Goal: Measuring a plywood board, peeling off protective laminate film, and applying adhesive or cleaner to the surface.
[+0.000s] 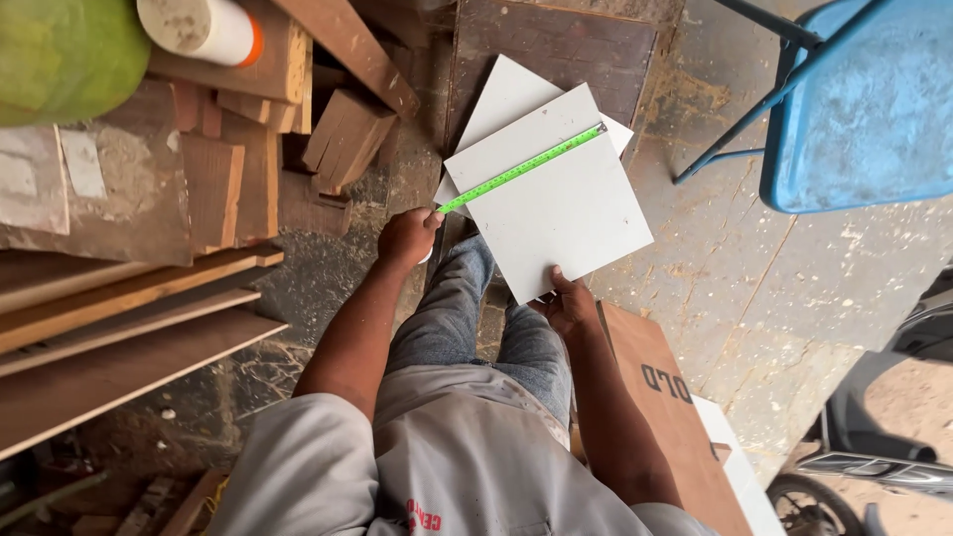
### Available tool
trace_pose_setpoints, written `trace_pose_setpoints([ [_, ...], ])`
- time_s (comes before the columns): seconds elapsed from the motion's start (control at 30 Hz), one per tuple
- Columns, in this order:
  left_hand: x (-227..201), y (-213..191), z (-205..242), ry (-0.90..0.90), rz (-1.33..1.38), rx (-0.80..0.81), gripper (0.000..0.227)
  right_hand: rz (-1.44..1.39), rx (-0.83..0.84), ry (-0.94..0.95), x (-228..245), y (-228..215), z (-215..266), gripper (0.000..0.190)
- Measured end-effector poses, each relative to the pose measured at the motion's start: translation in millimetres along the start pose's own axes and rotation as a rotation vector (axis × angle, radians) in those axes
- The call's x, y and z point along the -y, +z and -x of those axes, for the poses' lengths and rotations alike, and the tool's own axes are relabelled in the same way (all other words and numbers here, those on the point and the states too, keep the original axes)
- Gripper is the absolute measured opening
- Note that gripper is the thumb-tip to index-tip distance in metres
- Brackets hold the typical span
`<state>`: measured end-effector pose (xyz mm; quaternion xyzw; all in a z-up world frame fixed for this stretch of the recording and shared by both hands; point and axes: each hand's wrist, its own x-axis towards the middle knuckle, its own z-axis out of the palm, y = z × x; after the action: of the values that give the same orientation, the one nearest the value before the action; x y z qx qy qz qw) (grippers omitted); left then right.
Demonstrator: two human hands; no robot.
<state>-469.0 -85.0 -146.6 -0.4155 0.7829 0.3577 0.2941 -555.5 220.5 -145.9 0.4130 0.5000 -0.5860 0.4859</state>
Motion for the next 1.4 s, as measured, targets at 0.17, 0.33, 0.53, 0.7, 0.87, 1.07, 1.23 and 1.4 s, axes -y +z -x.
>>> trace_pose_setpoints([
  [0.17,0.9,3.4,6.1,0.054,0.038,-0.099,0.035,0.002,0.015,-0.009,1.3,2.5,6.7,0.056],
  [0.33,20.3,43.2,22.1,0.12,0.212,-0.118,0.03,-0.077,0.043,0.041,-18.5,-11.7,-14.5,0.049],
  [0.53,14.3,83.9,109.3,-0.195,0.938,0.034,0.018,0.053,0.335,0.135,-16.8,-8.4,-2.1,0.041],
  [0.7,16.9,156.5,140.4,-0.209,1.129,0.118,0.018,0.194,0.245,0.177,-17.0,-18.4,-33.8,0.048],
  [0.87,14.4,217.3,135.3,-0.116,1.102,-0.015,0.024,0.485,0.281,0.191,-14.3,-6.6,-21.0,0.051],
  [1.07,0.4,225.5,109.1,-0.039,0.894,-0.236,0.029,0.503,0.304,0.171,-3.8,-33.0,-32.1,0.039],
  [1.23,5.9,239.9,103.1,-0.051,0.807,-0.314,0.029,0.442,0.184,0.119,1.1,-70.2,-67.3,0.034],
  [1.4,14.0,257.6,92.6,-0.082,0.749,-0.391,0.029,0.286,-0.015,-0.029,17.1,-67.0,-63.4,0.039],
])
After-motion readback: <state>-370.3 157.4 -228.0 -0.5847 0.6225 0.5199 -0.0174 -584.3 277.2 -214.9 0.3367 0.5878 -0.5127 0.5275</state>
